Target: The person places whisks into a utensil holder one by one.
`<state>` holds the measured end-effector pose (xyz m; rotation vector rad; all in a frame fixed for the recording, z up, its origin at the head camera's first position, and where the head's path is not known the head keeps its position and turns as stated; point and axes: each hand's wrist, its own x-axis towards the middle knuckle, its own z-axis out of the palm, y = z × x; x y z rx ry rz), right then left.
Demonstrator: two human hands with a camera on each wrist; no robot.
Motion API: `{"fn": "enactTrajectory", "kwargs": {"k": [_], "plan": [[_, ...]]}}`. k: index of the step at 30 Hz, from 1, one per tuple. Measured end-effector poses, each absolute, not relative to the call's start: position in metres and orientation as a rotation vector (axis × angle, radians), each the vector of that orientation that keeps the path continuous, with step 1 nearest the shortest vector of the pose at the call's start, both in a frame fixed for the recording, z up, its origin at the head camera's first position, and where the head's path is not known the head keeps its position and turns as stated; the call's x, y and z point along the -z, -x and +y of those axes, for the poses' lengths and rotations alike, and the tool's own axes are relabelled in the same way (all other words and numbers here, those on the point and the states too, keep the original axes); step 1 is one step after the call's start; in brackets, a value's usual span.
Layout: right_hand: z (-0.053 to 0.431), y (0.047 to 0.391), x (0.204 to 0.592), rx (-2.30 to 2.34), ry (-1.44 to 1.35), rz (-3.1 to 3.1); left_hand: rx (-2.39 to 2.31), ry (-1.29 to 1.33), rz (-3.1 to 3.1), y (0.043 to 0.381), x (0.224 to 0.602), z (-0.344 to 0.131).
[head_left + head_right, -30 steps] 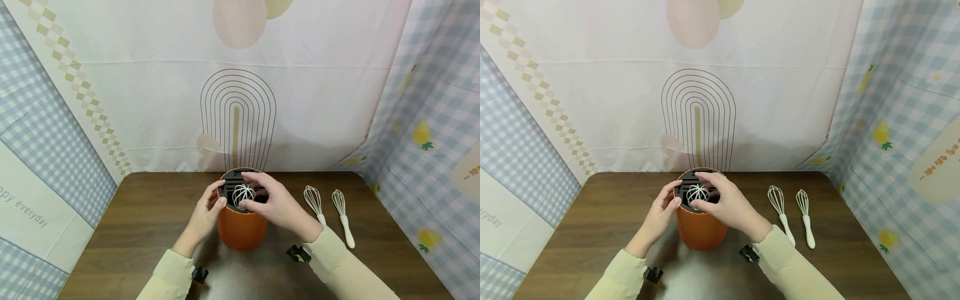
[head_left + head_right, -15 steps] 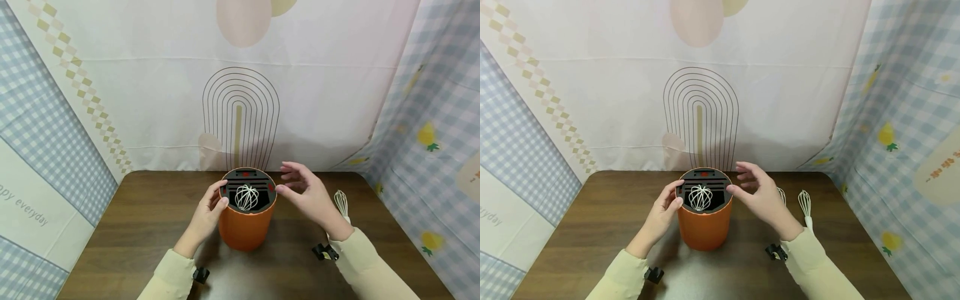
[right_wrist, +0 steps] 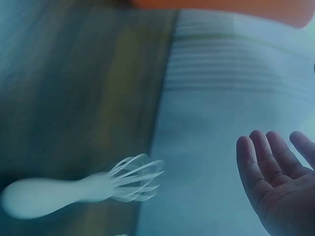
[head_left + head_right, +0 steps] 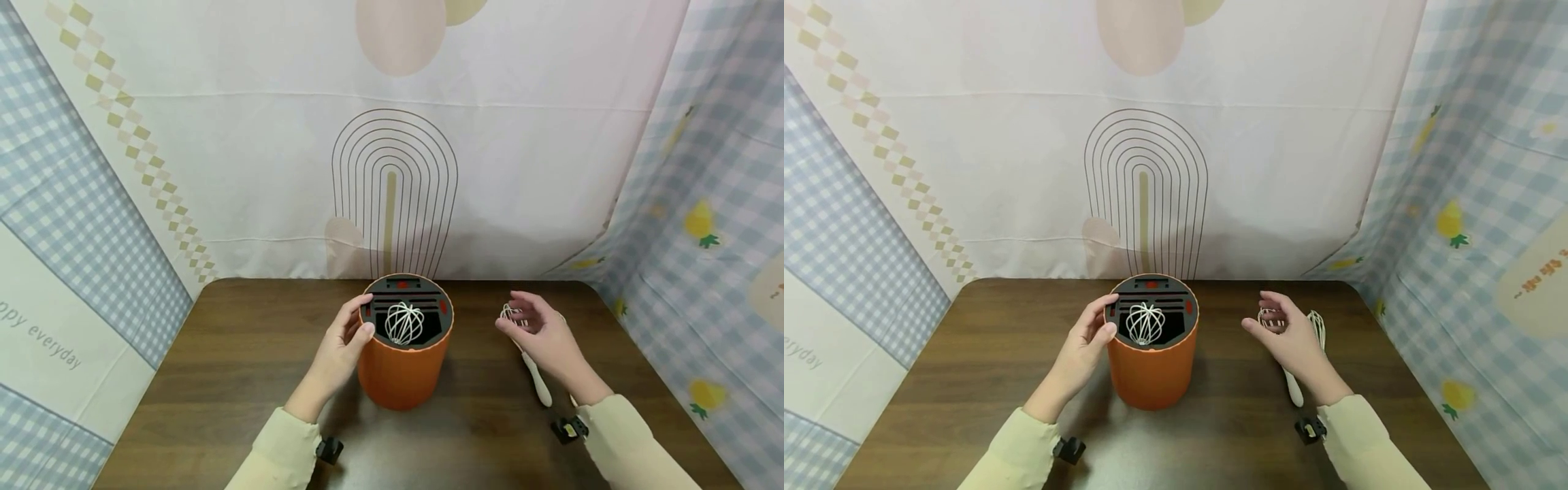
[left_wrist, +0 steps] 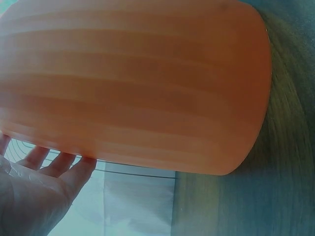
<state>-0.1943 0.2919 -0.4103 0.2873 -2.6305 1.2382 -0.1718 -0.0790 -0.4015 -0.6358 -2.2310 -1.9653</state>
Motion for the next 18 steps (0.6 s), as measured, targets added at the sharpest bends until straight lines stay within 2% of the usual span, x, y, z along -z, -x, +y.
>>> {"fn": "enactTrajectory", "kwargs": {"k": [18], "plan": [[0.343, 0.185, 0.475, -1.124, 0.07, -2.882, 1.971, 0.64, -2.233, 0.172, 0.402, -0.08]]}}
